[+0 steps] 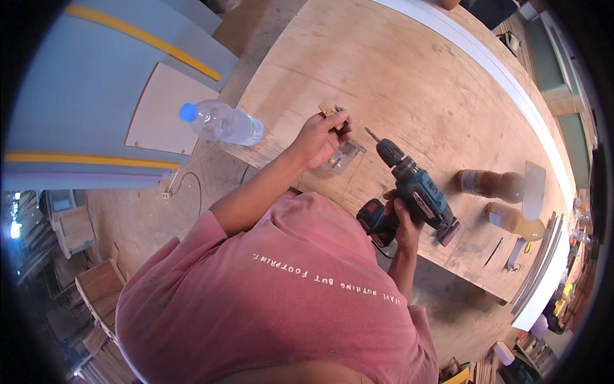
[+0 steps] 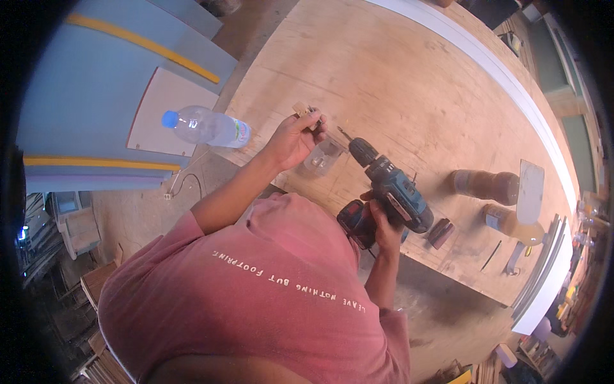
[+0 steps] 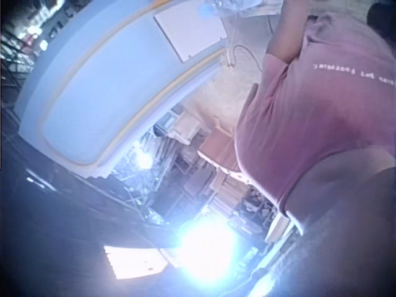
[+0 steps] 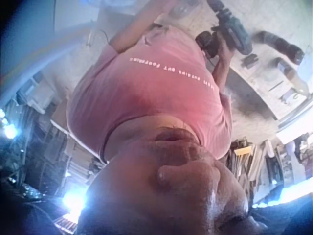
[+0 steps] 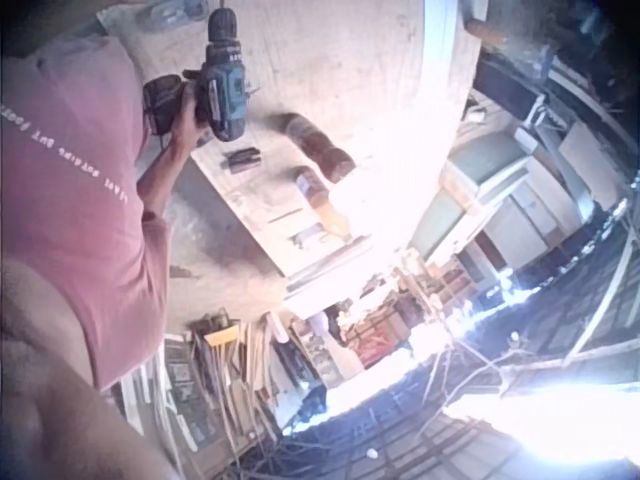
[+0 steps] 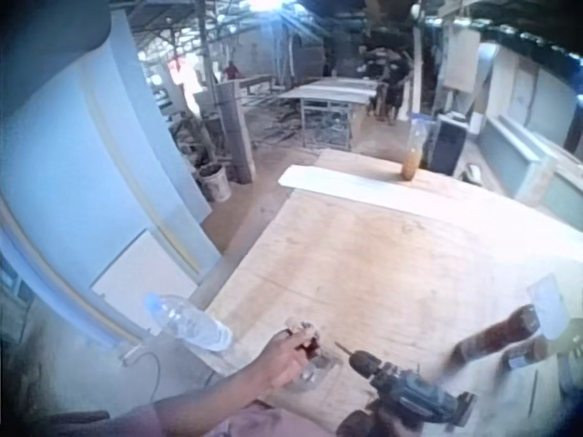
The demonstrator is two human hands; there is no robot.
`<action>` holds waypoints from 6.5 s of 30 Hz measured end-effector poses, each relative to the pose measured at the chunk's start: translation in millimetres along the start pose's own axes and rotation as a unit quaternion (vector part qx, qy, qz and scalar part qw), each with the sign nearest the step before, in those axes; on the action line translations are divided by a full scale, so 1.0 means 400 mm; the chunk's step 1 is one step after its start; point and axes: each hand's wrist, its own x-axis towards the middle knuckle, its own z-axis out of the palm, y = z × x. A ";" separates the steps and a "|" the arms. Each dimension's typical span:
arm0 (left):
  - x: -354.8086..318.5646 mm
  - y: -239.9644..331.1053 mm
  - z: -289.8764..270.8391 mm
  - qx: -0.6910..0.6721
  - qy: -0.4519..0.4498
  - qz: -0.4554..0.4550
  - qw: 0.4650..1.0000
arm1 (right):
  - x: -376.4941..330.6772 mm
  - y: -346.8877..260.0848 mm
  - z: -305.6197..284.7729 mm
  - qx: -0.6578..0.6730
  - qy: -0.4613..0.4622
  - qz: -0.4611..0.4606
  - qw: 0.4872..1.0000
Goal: The person assembles a handheld power tool by attaching a clear plastic base to a motor unit. They use a cordless drill to fasten screws into the base, then attach a sanding pad to the motor shaft. The person repeatedly aligns and secures the base to the motor, checking the fit and tightening the screws.
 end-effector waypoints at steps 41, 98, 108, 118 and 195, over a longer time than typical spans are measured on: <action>-0.017 -0.145 0.077 0.121 -0.014 -0.037 0.992 | -0.094 0.131 -0.045 0.127 0.040 0.117 0.984; 0.041 -0.228 -0.331 0.685 0.043 0.326 0.650 | -0.125 0.078 -0.082 -0.023 0.085 0.225 0.970; 0.049 -0.200 -0.332 0.705 0.022 0.297 0.643 | -0.090 0.176 -0.026 -0.010 0.062 0.229 0.971; 0.044 -0.202 -0.328 0.688 0.036 0.265 0.675 | -0.083 0.195 0.010 -0.020 0.035 0.226 0.973; 0.027 -0.298 -0.307 0.533 0.133 0.329 0.768 | -0.063 0.225 0.060 0.070 0.066 0.251 0.963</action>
